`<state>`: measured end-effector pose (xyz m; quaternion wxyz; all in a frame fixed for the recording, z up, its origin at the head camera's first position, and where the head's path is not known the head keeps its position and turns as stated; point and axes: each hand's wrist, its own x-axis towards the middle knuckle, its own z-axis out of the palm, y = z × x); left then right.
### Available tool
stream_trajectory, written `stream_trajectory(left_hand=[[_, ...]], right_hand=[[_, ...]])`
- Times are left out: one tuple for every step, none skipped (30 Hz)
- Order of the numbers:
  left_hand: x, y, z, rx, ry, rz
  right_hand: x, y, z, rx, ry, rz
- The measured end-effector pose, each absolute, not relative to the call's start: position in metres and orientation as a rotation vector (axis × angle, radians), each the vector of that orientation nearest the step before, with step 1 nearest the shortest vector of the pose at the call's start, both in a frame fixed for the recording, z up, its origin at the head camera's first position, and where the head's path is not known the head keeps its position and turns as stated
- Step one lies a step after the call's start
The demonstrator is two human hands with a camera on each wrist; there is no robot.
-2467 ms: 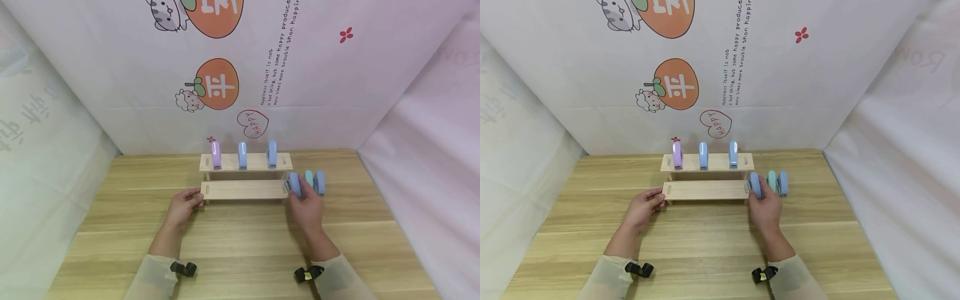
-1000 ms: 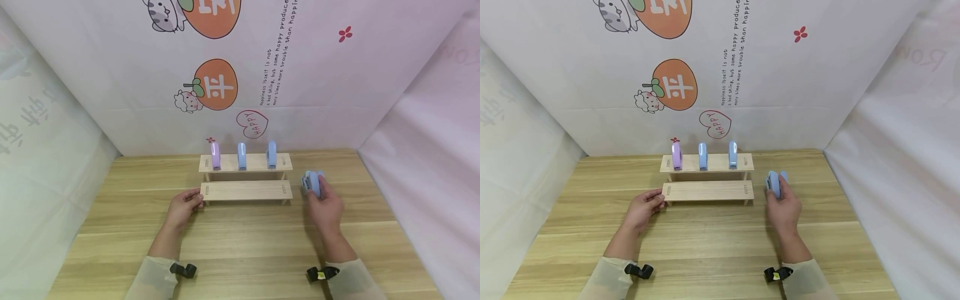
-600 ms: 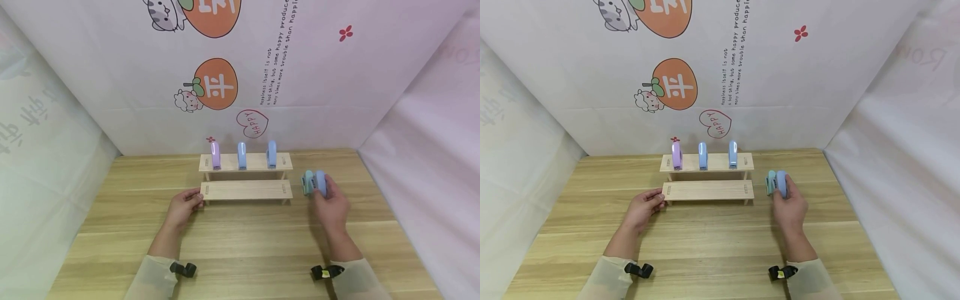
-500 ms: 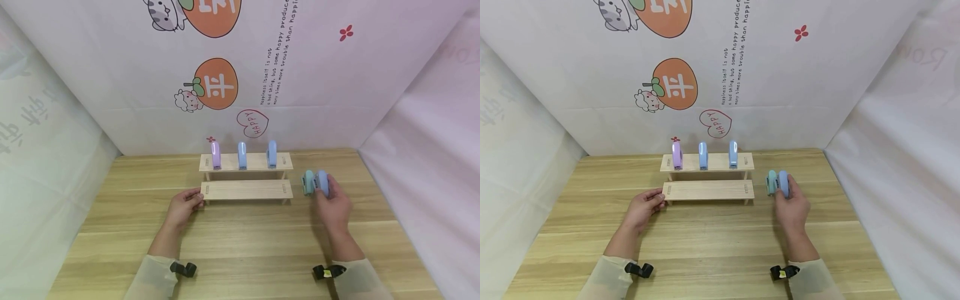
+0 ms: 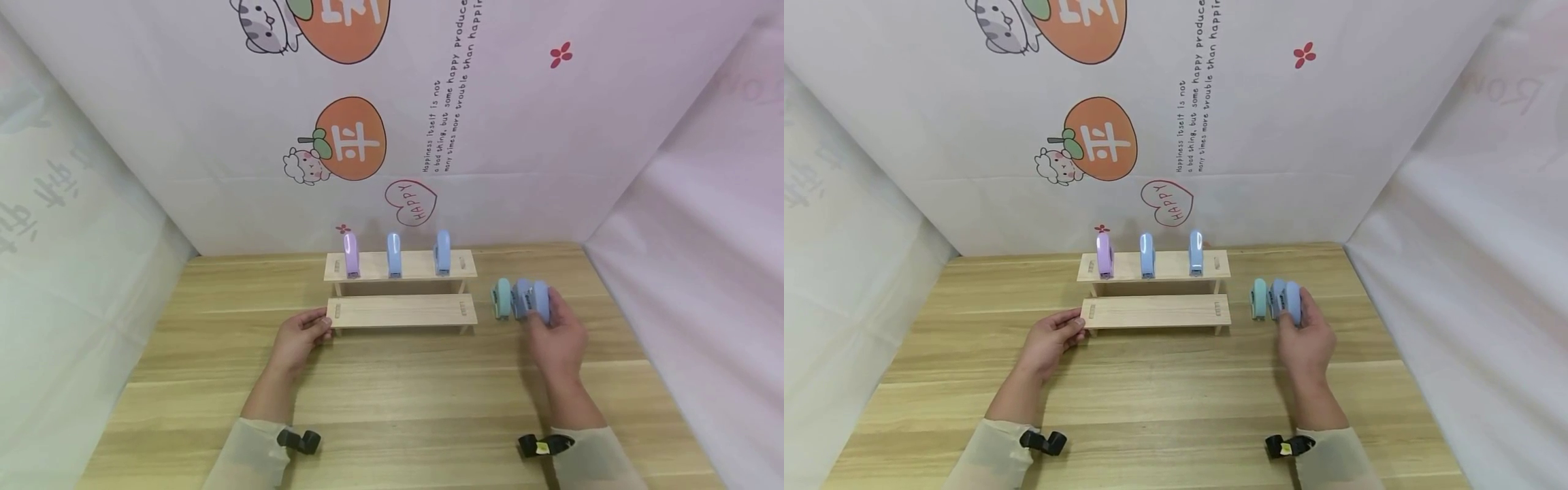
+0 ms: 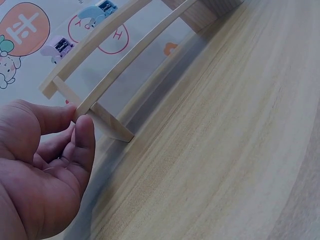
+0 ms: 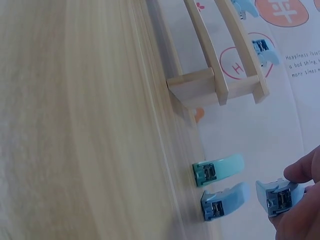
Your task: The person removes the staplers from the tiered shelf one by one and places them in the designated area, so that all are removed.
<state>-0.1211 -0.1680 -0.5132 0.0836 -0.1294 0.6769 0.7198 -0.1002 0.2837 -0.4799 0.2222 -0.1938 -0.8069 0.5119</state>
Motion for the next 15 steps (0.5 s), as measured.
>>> stream_trajectory(left_hand=[[-0.1211, -0.1682, -0.5134, -0.385, 2.018, 2.150], [-0.1210, -0.1684, -0.5135, -0.386, 2.016, 2.152], [-0.1209, -0.1686, -0.5136, -0.382, 2.016, 2.152], [-0.1207, -0.1686, -0.5134, -0.382, 2.012, 2.156], [-0.1206, -0.1686, -0.5135, -0.383, 2.009, 2.159], [-0.1204, -0.1686, -0.5134, -0.385, 2.006, 2.160], [-0.1202, -0.1686, -0.5132, -0.385, 2.006, 2.158], [-0.1200, -0.1686, -0.5130, -0.384, 2.008, 2.155], [-0.1199, -0.1686, -0.5129, -0.385, 2.010, 2.152], [-0.1199, -0.1686, -0.5128, -0.385, 2.010, 2.151], [-0.1199, -0.1686, -0.5126, -0.382, 2.014, 2.147], [-0.1199, -0.1687, -0.5125, -0.379, 2.015, 2.145], [-0.1198, -0.1686, -0.5122, -0.376, 2.016, 2.145], [-0.1199, -0.1686, -0.5123, -0.375, 2.015, 2.147], [-0.1199, -0.1687, -0.5124, -0.376, 2.013, 2.149]], right_hand=[[-0.1002, 0.2843, -0.4801, -0.539, -2.231, 1.405], [-0.1001, 0.2850, -0.4804, -0.545, -2.235, 1.395], [-0.1002, 0.2857, -0.4806, -0.547, -2.237, 1.388], [-0.1002, 0.2864, -0.4806, -0.550, -2.240, 1.383], [-0.1004, 0.2872, -0.4806, -0.556, -2.245, 1.380], [-0.1002, 0.2880, -0.4802, -0.562, -2.250, 1.378], [-0.1001, 0.2887, -0.4799, -0.568, -2.253, 1.381], [-0.1001, 0.2895, -0.4797, -0.572, -2.255, 1.382], [-0.1001, 0.2902, -0.4794, -0.577, -2.257, 1.389], [-0.1004, 0.2909, -0.4794, -0.583, -2.260, 1.391], [-0.1008, 0.2915, -0.4795, -0.589, -2.260, 1.397], [-0.1012, 0.2921, -0.4797, -0.596, -2.258, 1.402], [-0.1017, 0.2927, -0.4802, -0.598, -2.254, 1.408], [-0.1023, 0.2933, -0.4808, -0.599, -2.251, 1.412], [-0.1029, 0.2940, -0.4816, -0.600, -2.248, 1.418]])
